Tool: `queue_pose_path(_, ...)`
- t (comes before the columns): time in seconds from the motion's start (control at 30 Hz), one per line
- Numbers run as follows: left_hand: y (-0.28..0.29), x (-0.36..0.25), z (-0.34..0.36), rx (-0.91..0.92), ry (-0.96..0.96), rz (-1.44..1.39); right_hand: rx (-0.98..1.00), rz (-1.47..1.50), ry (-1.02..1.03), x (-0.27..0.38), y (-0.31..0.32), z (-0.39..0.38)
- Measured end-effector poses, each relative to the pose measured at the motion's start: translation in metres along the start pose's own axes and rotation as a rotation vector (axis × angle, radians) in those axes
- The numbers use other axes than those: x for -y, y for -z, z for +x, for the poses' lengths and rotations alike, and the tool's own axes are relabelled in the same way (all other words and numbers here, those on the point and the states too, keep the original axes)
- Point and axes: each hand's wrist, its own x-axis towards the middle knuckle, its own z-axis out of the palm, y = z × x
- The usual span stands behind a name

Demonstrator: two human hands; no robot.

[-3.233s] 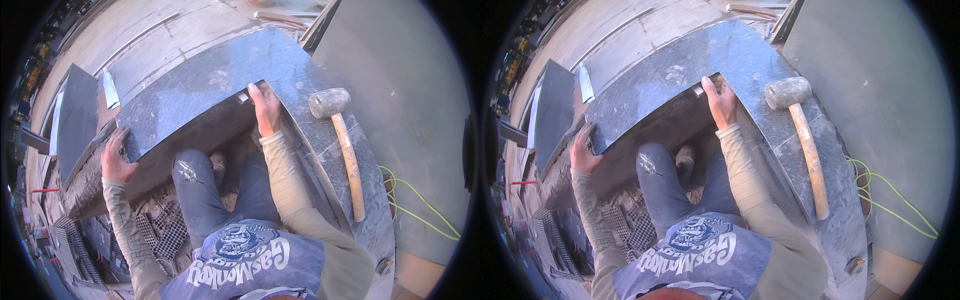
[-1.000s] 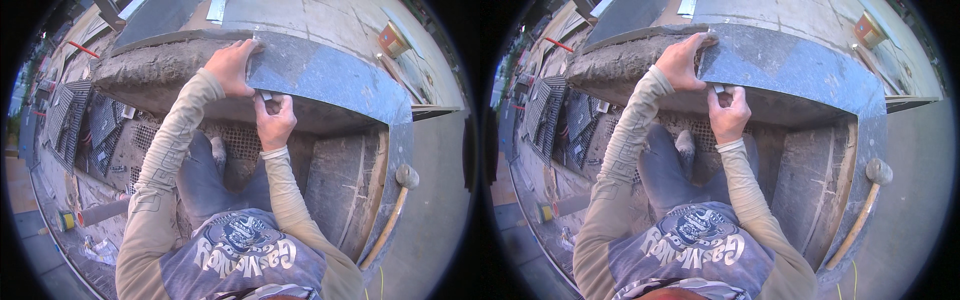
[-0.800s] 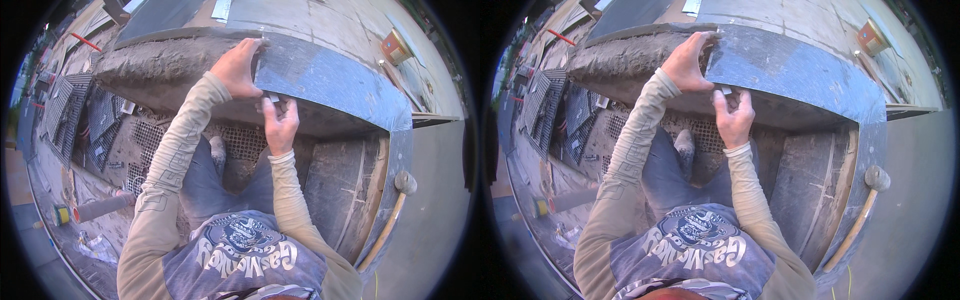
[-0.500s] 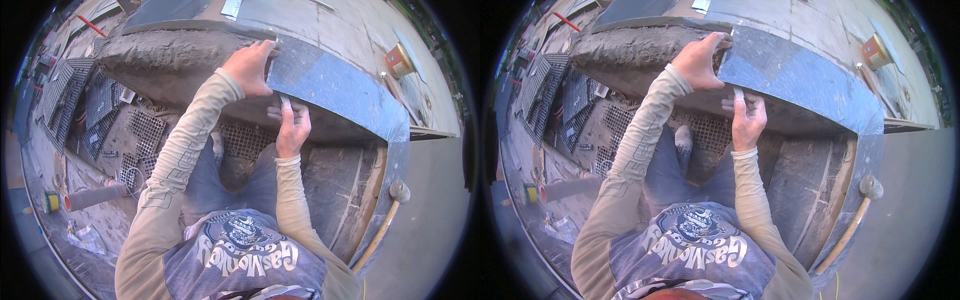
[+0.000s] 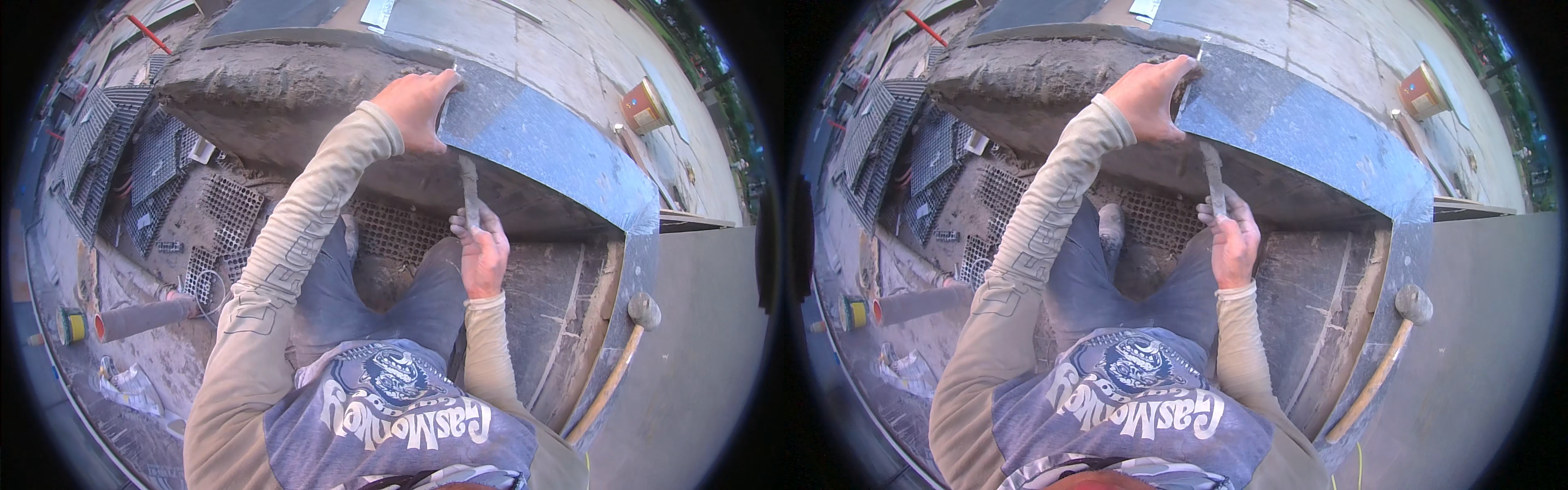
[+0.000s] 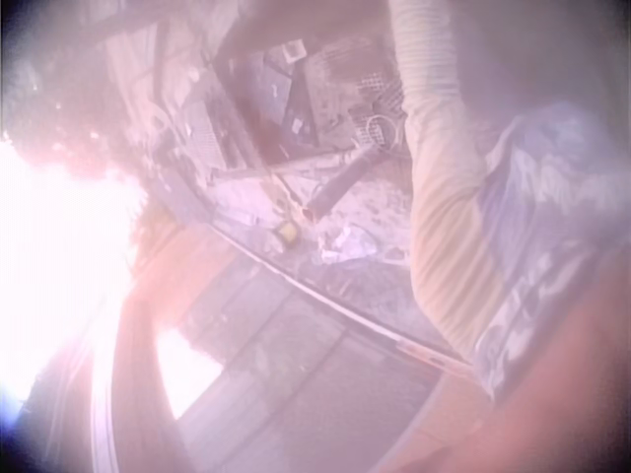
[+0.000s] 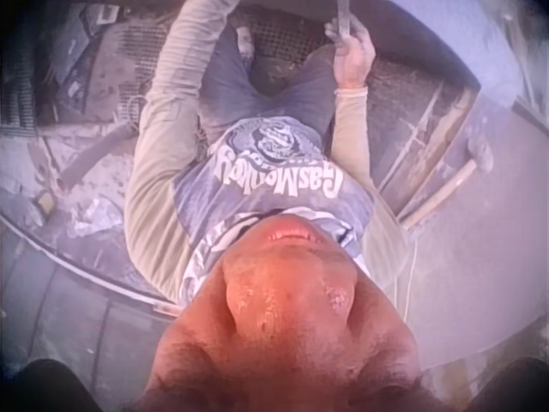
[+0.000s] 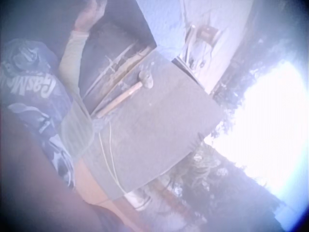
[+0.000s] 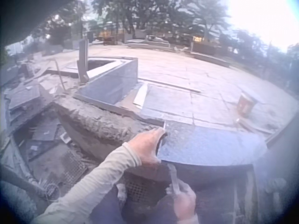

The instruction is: The person applies adhesive to a dark stone tile using a caulking gun, then places the tile onto a prepared surface with metal mesh. The person uses a rubber mallet to tap the tile into position and adjusts its alignment with a coworker's assistance.

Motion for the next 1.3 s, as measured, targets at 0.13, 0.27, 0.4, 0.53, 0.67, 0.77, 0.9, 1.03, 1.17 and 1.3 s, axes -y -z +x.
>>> queue_pose_path(0.13,-0.004,0.000,-0.001,-0.003,-0.036,0.016,-0.058,-0.116,-0.168,-0.022,0.010,0.002)
queue_pose_path(0.27,-0.010,0.002,-0.003,-0.044,-0.027,0.069,-0.042,-0.453,-0.154,-0.038,0.023,-0.015)
queue_pose_path(0.4,-0.008,-0.006,-0.008,-0.111,0.115,0.116,-0.021,-0.037,-0.208,-0.022,0.024,-0.027)
queue_pose_path(0.53,-0.009,-0.029,-0.018,-0.138,0.377,0.190,0.189,0.286,-0.101,0.006,-0.002,-0.019)
queue_pose_path(0.67,-0.020,-0.036,-0.031,-0.133,0.667,-0.076,0.187,0.287,-0.008,0.014,-0.043,0.010)
queue_pose_path(0.77,-0.033,-0.034,-0.040,-0.186,0.686,-0.329,0.126,0.236,0.079,0.016,-0.062,0.027)
queue_pose_path(0.9,-0.042,-0.045,-0.057,-0.364,0.754,-1.015,0.110,0.180,0.111,0.020,-0.069,0.042)
queue_pose_path(1.03,-0.040,-0.077,-0.069,-0.442,0.643,-0.906,0.111,0.041,0.166,0.018,-0.073,0.051)
queue_pose_path(1.17,-0.037,-0.083,-0.052,-0.403,0.748,-0.511,0.119,-0.013,0.156,0.017,-0.072,0.053)
queue_pose_path(1.3,-0.024,-0.063,-0.056,-0.452,0.660,-0.566,0.159,0.080,0.189,0.023,-0.068,0.051)
